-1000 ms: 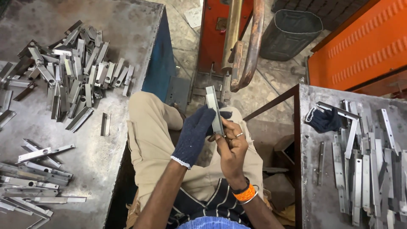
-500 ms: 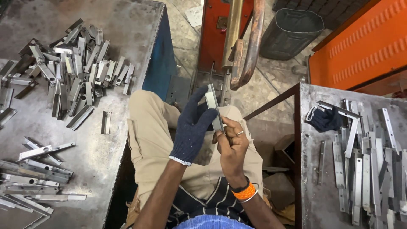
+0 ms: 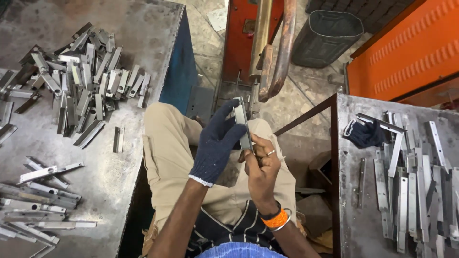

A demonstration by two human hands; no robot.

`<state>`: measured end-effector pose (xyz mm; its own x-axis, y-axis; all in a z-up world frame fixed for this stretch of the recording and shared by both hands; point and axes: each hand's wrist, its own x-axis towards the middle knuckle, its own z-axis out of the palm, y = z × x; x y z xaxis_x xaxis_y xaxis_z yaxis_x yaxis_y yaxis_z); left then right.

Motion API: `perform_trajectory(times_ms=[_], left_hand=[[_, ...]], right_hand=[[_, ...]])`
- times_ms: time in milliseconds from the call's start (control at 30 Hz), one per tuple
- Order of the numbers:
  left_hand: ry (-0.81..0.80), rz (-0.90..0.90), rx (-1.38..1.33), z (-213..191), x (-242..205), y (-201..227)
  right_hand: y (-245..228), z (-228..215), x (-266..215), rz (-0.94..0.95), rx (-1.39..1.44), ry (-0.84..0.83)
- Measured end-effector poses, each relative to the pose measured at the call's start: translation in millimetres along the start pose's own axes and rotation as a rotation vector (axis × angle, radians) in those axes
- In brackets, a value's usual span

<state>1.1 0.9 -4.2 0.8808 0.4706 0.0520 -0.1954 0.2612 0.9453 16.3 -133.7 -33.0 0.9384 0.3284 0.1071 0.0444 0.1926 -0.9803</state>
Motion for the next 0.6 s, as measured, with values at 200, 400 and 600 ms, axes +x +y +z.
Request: perform_trajectory(times_ms=[200, 400, 600], left_hand=[[-0.068, -0.048, -0.051, 22.7, -16.6, 36.9], [-0.130, -0.097, -0.108, 34.2, -15.5, 39.7], [-0.146, -0.061, -0.139, 36.8, -12.4, 36.3]], right_hand=[[-20.6, -8.8, -17.6, -0.056, -0.002, 0.043], [-33.9, -17.2, -20.5, -0.047, 0.009, 0.077], [-38.5, -20.8, -19.8, -0.156, 0.008, 0.024]])
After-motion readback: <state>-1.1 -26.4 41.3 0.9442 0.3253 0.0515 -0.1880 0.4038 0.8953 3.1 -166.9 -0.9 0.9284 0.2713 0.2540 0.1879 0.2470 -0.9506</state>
